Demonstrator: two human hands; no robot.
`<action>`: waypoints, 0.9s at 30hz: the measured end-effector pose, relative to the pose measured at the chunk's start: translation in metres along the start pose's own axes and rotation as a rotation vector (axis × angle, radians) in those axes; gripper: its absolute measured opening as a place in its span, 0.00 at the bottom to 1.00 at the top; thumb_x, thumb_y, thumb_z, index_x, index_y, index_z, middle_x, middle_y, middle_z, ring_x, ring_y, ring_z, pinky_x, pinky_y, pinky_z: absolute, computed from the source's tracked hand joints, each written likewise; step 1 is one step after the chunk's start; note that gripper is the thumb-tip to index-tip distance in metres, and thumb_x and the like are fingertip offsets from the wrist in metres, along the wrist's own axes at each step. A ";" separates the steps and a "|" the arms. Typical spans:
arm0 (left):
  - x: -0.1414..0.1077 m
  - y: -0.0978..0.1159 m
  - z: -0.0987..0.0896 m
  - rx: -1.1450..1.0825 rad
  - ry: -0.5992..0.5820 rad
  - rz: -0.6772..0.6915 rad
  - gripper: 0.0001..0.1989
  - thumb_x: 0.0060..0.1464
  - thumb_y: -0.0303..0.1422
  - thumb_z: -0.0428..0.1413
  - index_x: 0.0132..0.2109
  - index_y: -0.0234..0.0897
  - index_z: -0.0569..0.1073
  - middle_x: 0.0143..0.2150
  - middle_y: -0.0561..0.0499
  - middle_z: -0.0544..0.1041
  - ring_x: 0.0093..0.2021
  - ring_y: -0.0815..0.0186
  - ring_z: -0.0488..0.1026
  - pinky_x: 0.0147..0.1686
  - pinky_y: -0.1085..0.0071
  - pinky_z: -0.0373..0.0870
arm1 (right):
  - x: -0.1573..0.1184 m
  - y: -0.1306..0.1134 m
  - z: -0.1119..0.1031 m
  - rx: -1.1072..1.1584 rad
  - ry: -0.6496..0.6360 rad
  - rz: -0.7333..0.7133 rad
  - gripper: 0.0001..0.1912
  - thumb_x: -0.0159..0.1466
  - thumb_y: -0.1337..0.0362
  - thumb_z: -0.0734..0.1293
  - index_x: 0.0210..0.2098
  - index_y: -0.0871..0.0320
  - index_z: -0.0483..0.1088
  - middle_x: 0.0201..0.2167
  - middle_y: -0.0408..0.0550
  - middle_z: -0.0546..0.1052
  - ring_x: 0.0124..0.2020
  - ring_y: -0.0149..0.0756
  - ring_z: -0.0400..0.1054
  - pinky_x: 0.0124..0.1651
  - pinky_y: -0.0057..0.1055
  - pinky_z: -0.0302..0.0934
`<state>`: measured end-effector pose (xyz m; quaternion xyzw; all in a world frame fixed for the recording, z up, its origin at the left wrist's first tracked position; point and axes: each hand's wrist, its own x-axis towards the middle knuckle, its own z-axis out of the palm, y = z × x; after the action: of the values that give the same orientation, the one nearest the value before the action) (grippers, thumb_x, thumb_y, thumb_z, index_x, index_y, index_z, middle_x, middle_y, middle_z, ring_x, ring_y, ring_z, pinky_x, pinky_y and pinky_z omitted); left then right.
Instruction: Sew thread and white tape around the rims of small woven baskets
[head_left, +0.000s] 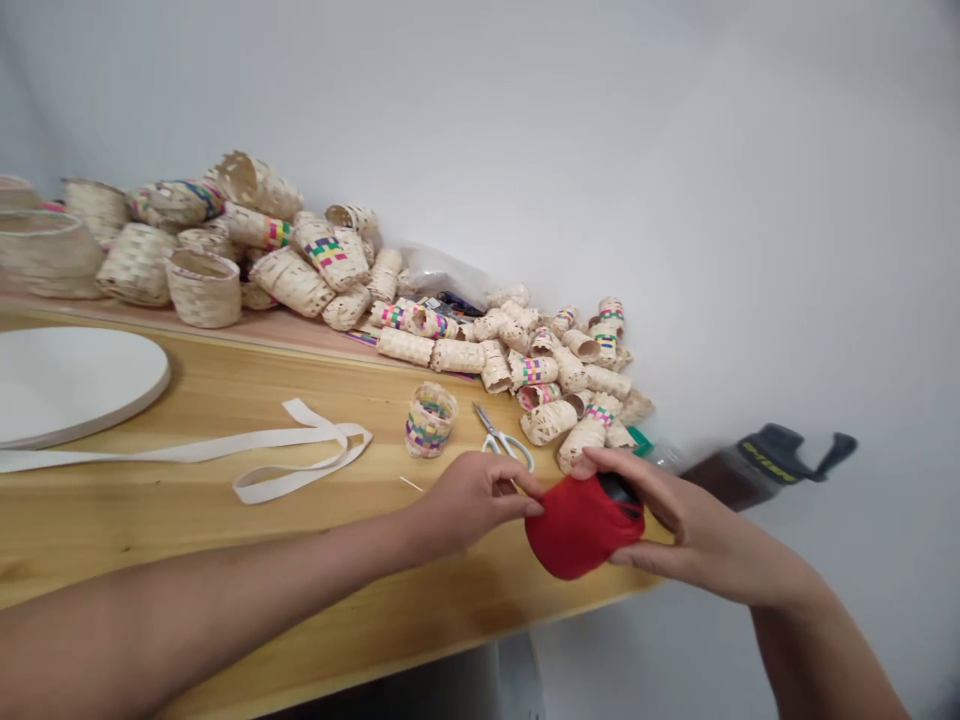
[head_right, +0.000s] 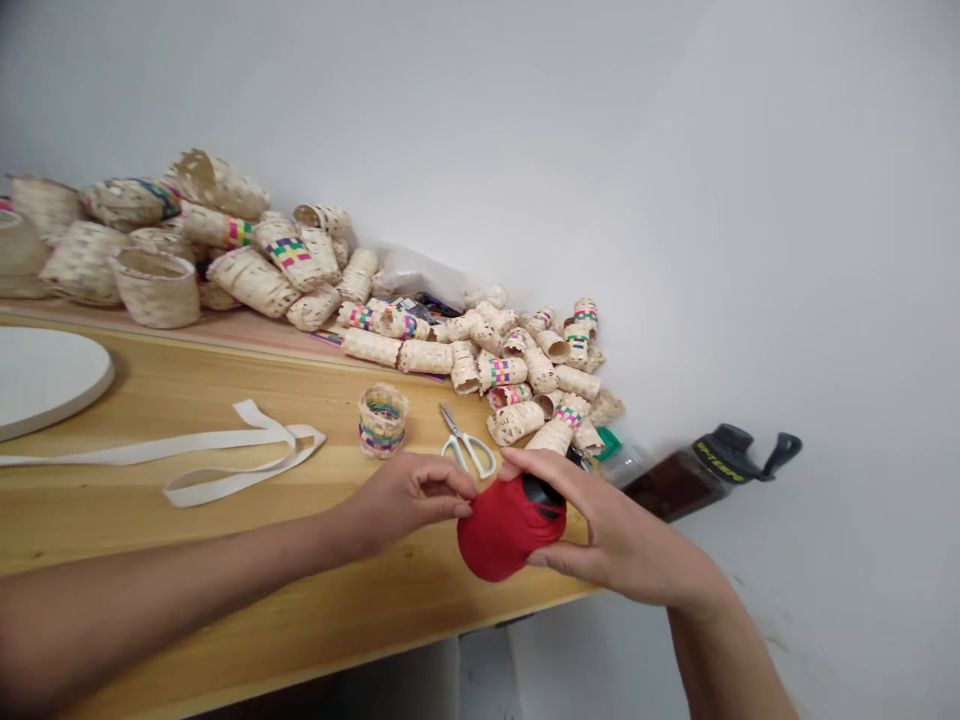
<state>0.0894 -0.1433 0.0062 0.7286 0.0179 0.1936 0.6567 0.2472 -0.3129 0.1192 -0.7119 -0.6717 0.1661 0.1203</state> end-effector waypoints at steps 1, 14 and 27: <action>-0.002 0.002 -0.003 0.134 0.032 0.066 0.06 0.52 0.32 0.58 0.32 0.34 0.75 0.31 0.50 0.75 0.33 0.67 0.70 0.36 0.73 0.64 | 0.003 -0.001 0.000 -0.015 0.001 -0.007 0.38 0.60 0.54 0.69 0.66 0.49 0.52 0.62 0.50 0.64 0.61 0.49 0.60 0.62 0.44 0.56; -0.037 -0.002 -0.044 0.208 0.165 -0.109 0.01 0.45 0.27 0.51 0.28 0.34 0.66 0.28 0.53 0.72 0.25 0.73 0.64 0.24 0.78 0.60 | 0.047 0.006 0.037 -0.089 -0.045 -0.105 0.33 0.62 0.63 0.64 0.65 0.48 0.54 0.64 0.47 0.61 0.63 0.46 0.56 0.65 0.46 0.51; -0.060 -0.010 -0.040 -0.111 0.068 -0.413 0.09 0.43 0.36 0.54 0.28 0.36 0.62 0.16 0.63 0.60 0.14 0.78 0.53 0.14 0.81 0.49 | 0.020 0.057 0.135 0.523 0.636 0.120 0.43 0.60 0.55 0.69 0.67 0.47 0.41 0.58 0.55 0.63 0.62 0.48 0.58 0.62 0.52 0.55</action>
<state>0.0236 -0.1204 -0.0163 0.6652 0.1782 0.0799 0.7207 0.2465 -0.3041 -0.0282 -0.7110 -0.4937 0.1095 0.4886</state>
